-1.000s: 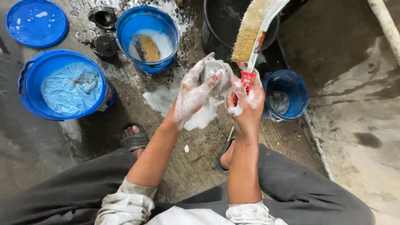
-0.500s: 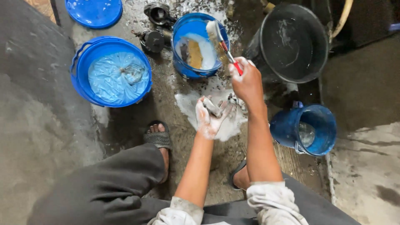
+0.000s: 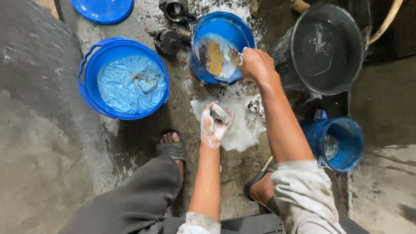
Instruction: Scrubbing a metal starter casing with a brush and soapy water to remove dirt and grease.
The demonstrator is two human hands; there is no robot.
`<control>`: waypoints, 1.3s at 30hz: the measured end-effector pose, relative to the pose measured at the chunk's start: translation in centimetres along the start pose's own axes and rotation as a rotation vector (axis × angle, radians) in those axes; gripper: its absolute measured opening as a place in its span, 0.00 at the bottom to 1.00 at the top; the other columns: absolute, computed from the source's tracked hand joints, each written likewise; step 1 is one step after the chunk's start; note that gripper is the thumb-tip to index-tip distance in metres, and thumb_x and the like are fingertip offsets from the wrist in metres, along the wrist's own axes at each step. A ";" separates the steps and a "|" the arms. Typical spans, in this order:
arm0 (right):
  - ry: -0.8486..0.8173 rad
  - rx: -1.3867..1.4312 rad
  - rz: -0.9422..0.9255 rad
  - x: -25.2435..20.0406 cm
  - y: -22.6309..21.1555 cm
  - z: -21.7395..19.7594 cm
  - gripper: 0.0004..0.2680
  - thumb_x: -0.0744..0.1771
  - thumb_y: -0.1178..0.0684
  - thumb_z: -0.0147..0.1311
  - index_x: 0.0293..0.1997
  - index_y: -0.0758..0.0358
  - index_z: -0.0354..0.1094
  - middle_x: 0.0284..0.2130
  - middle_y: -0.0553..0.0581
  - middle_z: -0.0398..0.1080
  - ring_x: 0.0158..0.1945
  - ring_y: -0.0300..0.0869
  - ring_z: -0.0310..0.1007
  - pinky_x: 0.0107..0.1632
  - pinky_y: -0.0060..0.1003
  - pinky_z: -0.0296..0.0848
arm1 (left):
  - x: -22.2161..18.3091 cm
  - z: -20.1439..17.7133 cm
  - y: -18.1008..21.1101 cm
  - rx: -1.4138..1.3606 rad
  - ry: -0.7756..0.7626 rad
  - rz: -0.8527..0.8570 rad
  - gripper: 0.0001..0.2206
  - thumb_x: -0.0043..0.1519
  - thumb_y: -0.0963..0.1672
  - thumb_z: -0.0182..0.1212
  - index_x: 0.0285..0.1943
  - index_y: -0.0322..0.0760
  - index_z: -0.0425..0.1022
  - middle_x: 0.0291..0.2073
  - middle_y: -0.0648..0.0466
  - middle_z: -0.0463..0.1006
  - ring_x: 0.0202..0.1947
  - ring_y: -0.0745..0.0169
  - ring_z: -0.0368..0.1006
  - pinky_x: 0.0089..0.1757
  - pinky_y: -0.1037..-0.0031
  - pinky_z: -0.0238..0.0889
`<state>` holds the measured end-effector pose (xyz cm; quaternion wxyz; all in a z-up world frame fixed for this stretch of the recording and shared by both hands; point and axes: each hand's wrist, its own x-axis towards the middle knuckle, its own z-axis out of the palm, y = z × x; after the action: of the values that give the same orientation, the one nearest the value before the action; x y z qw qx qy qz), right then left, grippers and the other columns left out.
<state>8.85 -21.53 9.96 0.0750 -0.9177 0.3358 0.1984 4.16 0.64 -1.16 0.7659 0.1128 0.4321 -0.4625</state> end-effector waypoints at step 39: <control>0.797 1.252 0.534 -25.1 -0.1 22.9 0.17 0.67 0.46 0.46 0.18 0.62 0.70 0.12 0.57 0.66 0.20 0.43 0.62 0.31 0.35 0.64 | -6.9 3.3 -7.2 0.341 -0.212 0.385 0.07 0.61 0.38 0.66 0.38 0.21 0.76 0.30 0.32 0.80 0.39 0.32 0.81 0.41 0.46 0.76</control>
<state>-15.74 -0.54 -0.47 0.4016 -0.5949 0.5958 -0.3603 -1.25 -0.96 7.73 0.8506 0.2711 0.2363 -0.3837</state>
